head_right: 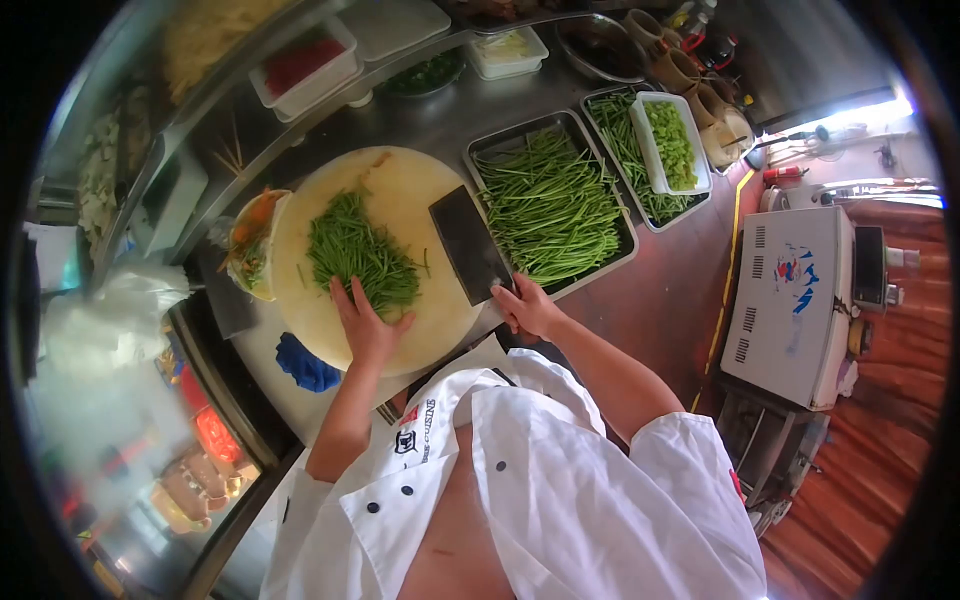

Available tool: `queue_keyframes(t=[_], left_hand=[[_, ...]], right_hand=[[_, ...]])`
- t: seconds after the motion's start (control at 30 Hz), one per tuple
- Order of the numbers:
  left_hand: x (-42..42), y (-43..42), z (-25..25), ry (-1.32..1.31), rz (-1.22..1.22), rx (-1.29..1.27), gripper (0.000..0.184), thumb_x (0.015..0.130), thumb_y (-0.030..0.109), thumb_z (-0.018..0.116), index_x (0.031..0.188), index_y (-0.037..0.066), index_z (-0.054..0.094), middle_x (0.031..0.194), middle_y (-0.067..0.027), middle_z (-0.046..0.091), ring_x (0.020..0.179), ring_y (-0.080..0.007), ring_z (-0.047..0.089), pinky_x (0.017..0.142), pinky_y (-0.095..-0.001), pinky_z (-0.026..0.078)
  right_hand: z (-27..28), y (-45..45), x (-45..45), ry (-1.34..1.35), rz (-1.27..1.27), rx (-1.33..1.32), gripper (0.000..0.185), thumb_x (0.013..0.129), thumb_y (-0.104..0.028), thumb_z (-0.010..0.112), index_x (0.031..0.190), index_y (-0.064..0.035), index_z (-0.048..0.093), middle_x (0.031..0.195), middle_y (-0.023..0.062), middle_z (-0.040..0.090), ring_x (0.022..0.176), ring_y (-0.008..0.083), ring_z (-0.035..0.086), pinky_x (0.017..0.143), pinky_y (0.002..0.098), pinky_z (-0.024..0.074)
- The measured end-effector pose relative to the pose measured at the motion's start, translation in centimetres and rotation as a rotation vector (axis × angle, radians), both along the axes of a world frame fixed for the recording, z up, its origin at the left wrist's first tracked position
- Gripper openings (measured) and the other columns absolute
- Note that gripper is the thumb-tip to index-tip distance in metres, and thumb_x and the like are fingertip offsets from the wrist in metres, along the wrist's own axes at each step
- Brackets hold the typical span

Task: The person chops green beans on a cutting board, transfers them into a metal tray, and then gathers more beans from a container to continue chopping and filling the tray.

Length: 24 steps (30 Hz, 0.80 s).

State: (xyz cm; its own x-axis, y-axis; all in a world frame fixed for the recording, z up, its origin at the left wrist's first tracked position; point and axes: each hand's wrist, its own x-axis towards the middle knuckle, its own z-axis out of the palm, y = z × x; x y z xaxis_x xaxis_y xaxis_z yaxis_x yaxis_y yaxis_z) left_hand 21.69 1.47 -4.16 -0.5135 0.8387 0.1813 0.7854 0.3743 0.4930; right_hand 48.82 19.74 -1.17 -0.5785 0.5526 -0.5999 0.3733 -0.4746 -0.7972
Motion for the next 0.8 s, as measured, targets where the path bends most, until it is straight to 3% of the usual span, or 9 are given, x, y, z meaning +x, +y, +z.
queue_keyframes(t=[0.23, 0.37, 0.53, 0.63, 0.7, 0.73, 0.8], left_hand=[[0.3, 0.9, -0.6, -0.022, 0.085, 0.053, 0.120, 0.072, 0.045, 0.090, 0.159, 0.000, 0.020, 0.163, -0.0372, 0.013, 0.149, -0.0578, 0.018, 0.120, -0.0632, 0.026], [0.5, 1.2, -0.4, -0.018, 0.084, 0.082, 0.115, 0.076, 0.047, 0.088, 0.160, 0.003, 0.022, 0.163, -0.0371, 0.013, 0.149, -0.0581, 0.018, 0.119, -0.0635, 0.026], [0.6, 1.6, -1.0, 0.023, 0.130, 0.174, 0.097, 0.078, 0.052, 0.085, 0.155, 0.011, 0.042, 0.161, -0.0355, 0.020, 0.147, -0.0576, 0.023, 0.117, -0.0667, 0.029], [0.3, 1.6, -1.2, -0.038, 0.152, 0.217, 0.092, 0.078, 0.053, 0.084, 0.151, 0.011, 0.048, 0.160, -0.0361, 0.023, 0.146, -0.0575, 0.025, 0.116, -0.0670, 0.029], [0.2, 1.6, -1.7, -0.028, 0.145, 0.231, 0.092, 0.078, 0.055, 0.084, 0.150, 0.011, 0.049, 0.159, -0.0364, 0.025, 0.145, -0.0574, 0.026, 0.116, -0.0671, 0.028], [0.1, 1.7, -1.7, -0.024, 0.142, 0.243, 0.091, 0.077, 0.056, 0.084, 0.149, 0.010, 0.051, 0.158, -0.0368, 0.026, 0.145, -0.0573, 0.027, 0.116, -0.0673, 0.027], [-0.2, 1.3, -1.6, 0.117, 0.150, 0.214, 0.094, 0.076, 0.061, 0.083, 0.149, 0.010, 0.053, 0.156, -0.0370, 0.032, 0.143, -0.0570, 0.030, 0.113, -0.0677, 0.026]], right_hand=[[-1.3, -3.2, -4.3, -0.015, -0.031, -0.068, 0.034, 0.103, -0.034, 0.064, 0.094, -0.0066, 0.047, 0.066, 0.0017, 0.051, 0.052, 0.0119, 0.051, 0.046, 0.0313, 0.0447], [-1.7, -5.9, -8.4, -0.036, 0.071, -0.109, 0.032, 0.104, -0.032, 0.063, 0.101, -0.0055, 0.047, 0.068, 0.0028, 0.054, 0.054, 0.0137, 0.054, 0.049, 0.0319, 0.0485], [-1.7, -9.2, -11.7, 0.084, 0.137, -0.128, 0.029, 0.105, -0.029, 0.060, 0.106, -0.0043, 0.045, 0.070, 0.0033, 0.056, 0.055, 0.0155, 0.058, 0.051, 0.0338, 0.0530], [-1.6, -9.0, -12.2, 0.042, 0.213, -0.160, 0.031, 0.104, -0.030, 0.062, 0.098, -0.0015, 0.050, 0.075, 0.0060, 0.061, 0.063, 0.0168, 0.066, 0.059, 0.0333, 0.0578], [-2.7, -8.1, -12.8, -0.040, 0.469, -0.081, 0.033, 0.104, -0.030, 0.059, 0.089, 0.0002, 0.058, 0.073, 0.0083, 0.066, 0.068, 0.0180, 0.071, 0.061, 0.0344, 0.0593], [-3.5, -8.4, -13.1, -0.053, 0.469, -0.039, 0.044, 0.100, -0.036, 0.061, 0.083, 0.0037, 0.067, 0.072, 0.0154, 0.071, 0.074, 0.0255, 0.075, 0.064, 0.0396, 0.0599], [-4.3, -8.4, -13.3, -0.209, 0.670, 0.363, 0.051, 0.095, -0.043, 0.063, 0.085, 0.0059, 0.071, 0.075, 0.0231, 0.072, 0.075, 0.0357, 0.075, 0.068, 0.0459, 0.0589]])
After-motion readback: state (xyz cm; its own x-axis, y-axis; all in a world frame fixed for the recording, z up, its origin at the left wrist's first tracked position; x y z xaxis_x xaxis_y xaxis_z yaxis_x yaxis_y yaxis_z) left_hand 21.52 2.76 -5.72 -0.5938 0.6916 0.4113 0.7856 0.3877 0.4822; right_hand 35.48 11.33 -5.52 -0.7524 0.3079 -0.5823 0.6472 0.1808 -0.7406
